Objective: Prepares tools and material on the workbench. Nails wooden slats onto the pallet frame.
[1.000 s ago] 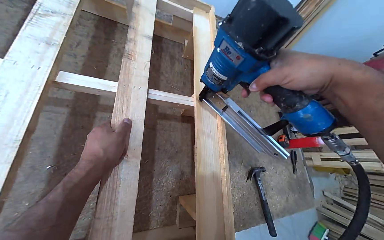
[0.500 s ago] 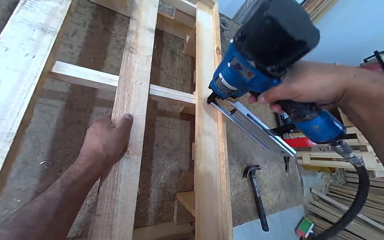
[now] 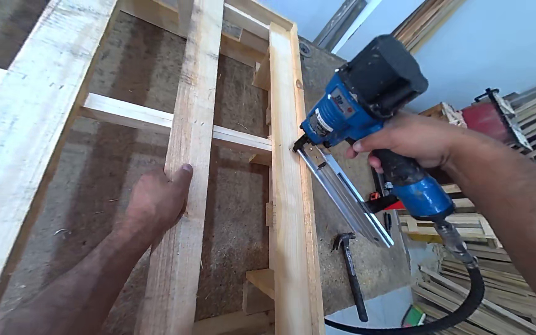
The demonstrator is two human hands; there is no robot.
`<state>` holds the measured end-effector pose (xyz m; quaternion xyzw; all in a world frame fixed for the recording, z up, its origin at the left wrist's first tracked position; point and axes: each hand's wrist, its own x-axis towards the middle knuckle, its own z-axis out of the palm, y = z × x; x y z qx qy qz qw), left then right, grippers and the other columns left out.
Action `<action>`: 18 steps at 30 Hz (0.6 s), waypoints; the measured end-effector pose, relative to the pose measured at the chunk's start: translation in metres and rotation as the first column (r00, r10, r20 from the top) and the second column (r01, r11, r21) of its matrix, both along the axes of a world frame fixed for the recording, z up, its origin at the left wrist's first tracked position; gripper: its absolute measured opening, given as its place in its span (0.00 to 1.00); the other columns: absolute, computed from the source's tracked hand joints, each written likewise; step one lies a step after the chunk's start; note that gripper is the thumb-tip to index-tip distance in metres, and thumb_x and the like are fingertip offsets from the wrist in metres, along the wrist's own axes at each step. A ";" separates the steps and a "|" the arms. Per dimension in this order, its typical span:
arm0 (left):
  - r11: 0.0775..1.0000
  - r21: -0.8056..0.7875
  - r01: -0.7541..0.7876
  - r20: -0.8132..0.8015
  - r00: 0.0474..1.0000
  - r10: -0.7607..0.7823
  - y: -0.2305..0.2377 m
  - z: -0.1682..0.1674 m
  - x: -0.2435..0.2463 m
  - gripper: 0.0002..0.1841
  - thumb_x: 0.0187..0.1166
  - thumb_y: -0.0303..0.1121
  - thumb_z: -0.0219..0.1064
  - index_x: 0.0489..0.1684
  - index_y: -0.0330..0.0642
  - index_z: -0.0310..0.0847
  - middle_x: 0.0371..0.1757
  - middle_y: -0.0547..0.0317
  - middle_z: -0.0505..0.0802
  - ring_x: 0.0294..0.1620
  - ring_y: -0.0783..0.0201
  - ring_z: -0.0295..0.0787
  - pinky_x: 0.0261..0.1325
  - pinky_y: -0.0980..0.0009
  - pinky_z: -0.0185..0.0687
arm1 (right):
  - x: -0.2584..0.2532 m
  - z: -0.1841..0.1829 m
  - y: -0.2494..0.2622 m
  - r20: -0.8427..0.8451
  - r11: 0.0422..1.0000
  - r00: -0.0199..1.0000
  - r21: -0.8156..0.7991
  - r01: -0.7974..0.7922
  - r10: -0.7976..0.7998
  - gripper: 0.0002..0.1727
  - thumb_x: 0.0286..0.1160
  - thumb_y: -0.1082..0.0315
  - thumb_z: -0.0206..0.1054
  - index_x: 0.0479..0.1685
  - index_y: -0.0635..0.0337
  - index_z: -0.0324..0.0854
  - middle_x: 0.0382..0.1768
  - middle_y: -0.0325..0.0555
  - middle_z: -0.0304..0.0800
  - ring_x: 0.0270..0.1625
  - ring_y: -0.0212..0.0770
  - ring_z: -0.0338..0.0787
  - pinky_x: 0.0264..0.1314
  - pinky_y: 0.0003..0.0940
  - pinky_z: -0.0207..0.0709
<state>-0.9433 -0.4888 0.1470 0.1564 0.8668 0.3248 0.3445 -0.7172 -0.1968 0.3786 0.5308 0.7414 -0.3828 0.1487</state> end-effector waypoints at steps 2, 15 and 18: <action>1.000 0.026 0.006 0.021 1.000 -0.007 -0.001 0.000 -0.001 0.33 0.85 0.68 0.51 0.47 0.44 0.82 0.31 0.45 0.90 0.32 0.44 0.90 0.35 0.36 0.83 | -0.007 0.001 -0.007 0.004 0.999 0.999 0.013 0.037 -0.037 0.11 0.81 0.65 0.68 0.54 0.59 0.82 0.36 0.49 0.92 0.20 0.39 0.86 0.23 0.34 0.86; 0.994 0.099 0.049 0.051 0.997 -0.054 -0.014 -0.004 -0.003 0.29 0.83 0.59 0.64 0.71 0.47 0.74 0.41 0.43 0.92 0.42 0.41 0.92 0.44 0.34 0.85 | -0.046 -0.017 -0.032 -0.262 0.847 0.808 -0.227 0.480 -0.528 0.17 0.88 0.56 0.54 0.51 0.58 0.83 0.40 0.50 0.92 0.21 0.35 0.84 0.22 0.29 0.83; 0.995 0.057 0.078 0.069 0.994 -0.082 -0.012 0.000 -0.006 0.30 0.83 0.60 0.63 0.72 0.46 0.71 0.42 0.42 0.91 0.44 0.40 0.92 0.44 0.34 0.85 | -0.047 -0.018 -0.036 -0.240 0.841 0.808 -0.216 0.496 -0.538 0.17 0.88 0.56 0.54 0.52 0.58 0.83 0.41 0.49 0.92 0.21 0.35 0.84 0.22 0.29 0.82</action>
